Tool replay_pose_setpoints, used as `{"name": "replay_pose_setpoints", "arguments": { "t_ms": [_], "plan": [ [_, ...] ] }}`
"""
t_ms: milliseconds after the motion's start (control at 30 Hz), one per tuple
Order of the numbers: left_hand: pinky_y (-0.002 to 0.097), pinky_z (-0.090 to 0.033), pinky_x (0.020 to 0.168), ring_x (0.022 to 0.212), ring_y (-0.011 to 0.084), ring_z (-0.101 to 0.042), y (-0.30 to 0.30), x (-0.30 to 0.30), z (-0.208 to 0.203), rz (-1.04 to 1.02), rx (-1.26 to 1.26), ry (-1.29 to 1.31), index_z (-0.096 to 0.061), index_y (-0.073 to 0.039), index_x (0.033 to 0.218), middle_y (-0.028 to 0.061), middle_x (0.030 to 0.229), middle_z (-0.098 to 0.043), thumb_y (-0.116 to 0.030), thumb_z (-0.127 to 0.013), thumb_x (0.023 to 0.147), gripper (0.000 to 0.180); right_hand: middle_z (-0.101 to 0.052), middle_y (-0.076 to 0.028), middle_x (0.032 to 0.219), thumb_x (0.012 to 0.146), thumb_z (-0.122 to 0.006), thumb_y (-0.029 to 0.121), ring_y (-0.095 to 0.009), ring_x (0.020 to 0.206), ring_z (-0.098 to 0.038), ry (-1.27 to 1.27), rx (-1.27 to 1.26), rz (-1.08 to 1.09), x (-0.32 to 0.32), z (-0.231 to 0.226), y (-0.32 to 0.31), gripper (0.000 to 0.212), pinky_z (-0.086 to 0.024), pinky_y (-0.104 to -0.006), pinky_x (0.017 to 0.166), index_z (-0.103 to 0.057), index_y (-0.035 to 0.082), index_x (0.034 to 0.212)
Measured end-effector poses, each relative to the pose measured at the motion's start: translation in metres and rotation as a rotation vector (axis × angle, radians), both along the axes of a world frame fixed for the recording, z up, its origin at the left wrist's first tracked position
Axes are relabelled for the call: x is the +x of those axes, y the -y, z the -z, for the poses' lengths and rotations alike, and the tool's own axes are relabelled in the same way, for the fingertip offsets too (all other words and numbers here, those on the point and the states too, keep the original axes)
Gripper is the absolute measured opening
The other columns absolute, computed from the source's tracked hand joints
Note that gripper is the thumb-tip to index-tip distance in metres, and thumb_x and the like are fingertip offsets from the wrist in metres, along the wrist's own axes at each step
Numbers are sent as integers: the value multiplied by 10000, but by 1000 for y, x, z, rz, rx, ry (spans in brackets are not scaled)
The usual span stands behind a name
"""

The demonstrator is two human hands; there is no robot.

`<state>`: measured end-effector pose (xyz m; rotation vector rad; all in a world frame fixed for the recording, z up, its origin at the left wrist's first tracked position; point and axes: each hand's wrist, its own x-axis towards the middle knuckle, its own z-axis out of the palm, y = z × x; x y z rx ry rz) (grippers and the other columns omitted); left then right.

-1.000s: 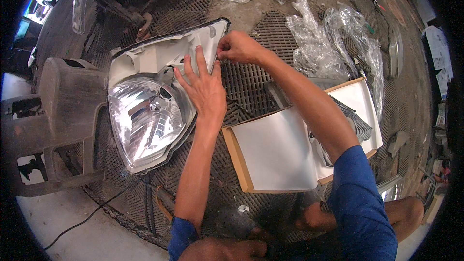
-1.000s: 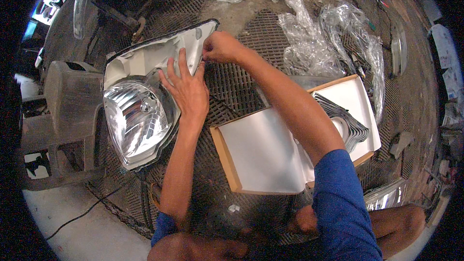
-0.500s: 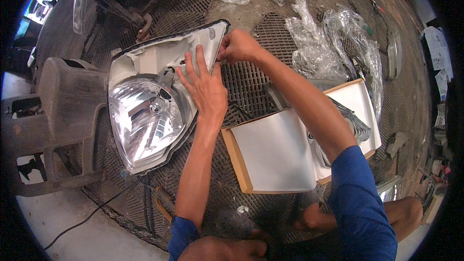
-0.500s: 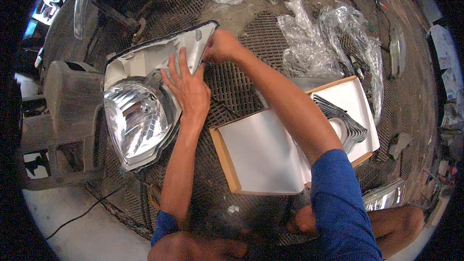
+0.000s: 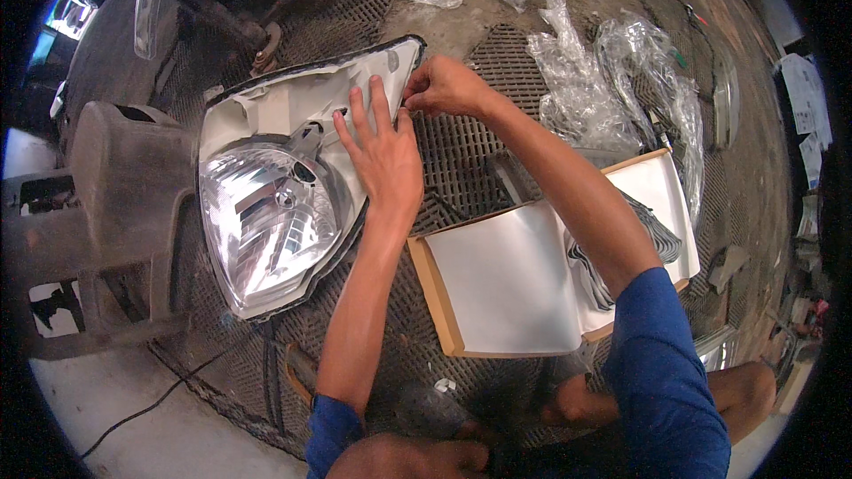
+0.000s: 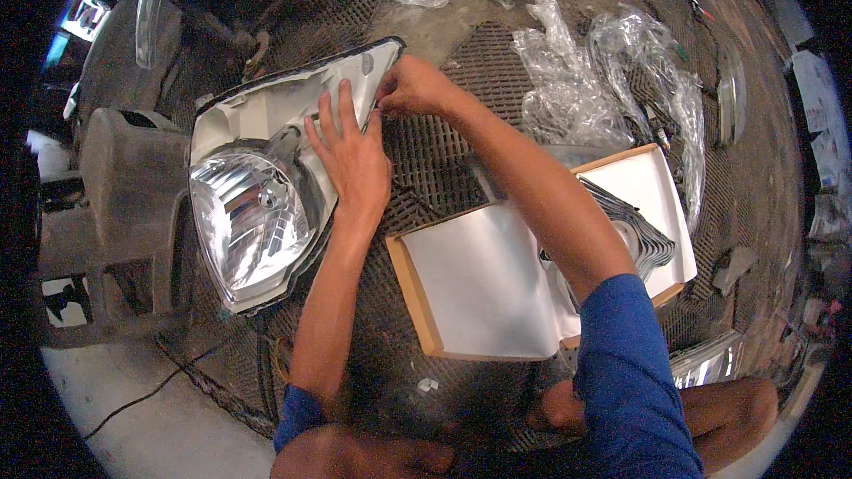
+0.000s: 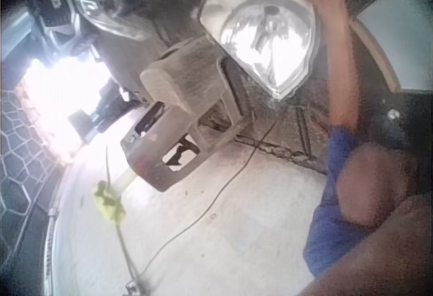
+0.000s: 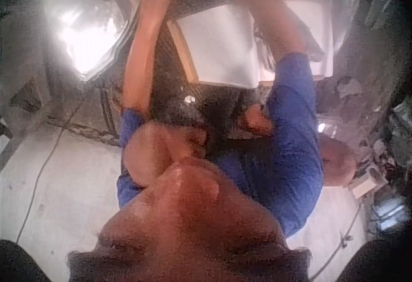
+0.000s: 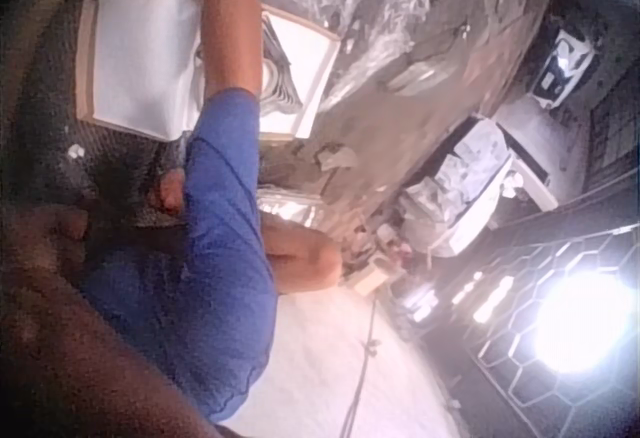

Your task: The person applies a black sealant strip around the edge of a car headlight assembly by hand, then uses a heat gun to warm and set the sealant. The person handles the headlight and sealant directly, working on a perforated floor mat in a workshop.

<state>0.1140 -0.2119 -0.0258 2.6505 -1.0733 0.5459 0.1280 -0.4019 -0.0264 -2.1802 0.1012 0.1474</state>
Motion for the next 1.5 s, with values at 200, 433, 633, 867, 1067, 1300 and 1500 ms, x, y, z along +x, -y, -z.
{"name": "replay_pose_setpoints", "arguments": {
  "t_ms": [200, 433, 633, 867, 1067, 1300, 1500],
  "plan": [
    [612, -106, 1199, 1458, 390, -254, 3, 8, 1, 56, -51, 26, -760, -98, 1071, 122, 1542, -373, -62, -636, 838, 267, -694, -222, 855, 783, -707, 179, -377, 787, -681, 248, -316, -154, 4, 9, -2, 248, -529, -445, 731, -700, -41, 896],
    [614, -102, 1199, 1490, 357, -216, -2, 6, -5, 83, 37, -61, -718, -63, 1143, 110, 1559, -361, -114, -635, 844, 315, -642, -261, 887, 870, -579, 169, -457, 850, -621, 221, -512, -197, -1, 12, -8, 214, -490, -524, 772, -630, -38, 888],
    [609, -108, 1201, 1487, 357, -217, -2, 4, -10, 85, 51, -101, -719, -48, 1139, 115, 1557, -360, -94, -664, 806, 341, -631, -243, 937, 885, -571, 141, -450, 893, -617, 307, -517, -21, -12, 10, -13, 186, -492, -525, 792, -598, -28, 956],
    [607, -106, 1204, 1473, 376, -228, -5, 6, -3, 96, 42, -48, -727, -59, 1140, 134, 1538, -364, -90, -688, 769, 374, -706, -213, 958, 829, -685, 149, -385, 890, -679, 260, -299, -163, -10, 1, -1, 231, -529, -442, 816, -723, -2, 1000],
    [602, -115, 1212, 1467, 379, -224, -2, 7, -3, 84, 15, -84, -733, -73, 1125, 135, 1521, -350, -57, -747, 659, 466, -714, -185, 930, 787, -725, 147, -346, 851, -687, 197, -276, -263, 3, -5, 5, 237, -534, -420, 779, -733, 8, 979],
    [584, -119, 1214, 1468, 372, -239, -3, 3, -17, 115, -10, -140, -730, -32, 1071, 119, 1518, -374, -103, -751, 722, 356, -670, -182, 835, 757, -722, 266, -383, 779, -649, 411, -380, -229, 3, 18, 5, 302, -512, -463, 692, -679, -17, 852],
    [592, -121, 1214, 1478, 372, -202, -7, 6, -16, 96, 23, -150, -728, -67, 1143, 117, 1519, -352, -67, -767, 664, 481, -703, -210, 877, 787, -691, 319, -402, 766, -676, 272, -608, 54, 7, 23, 11, 311, -518, -506, 678, -719, 18, 863]
  ]
}}
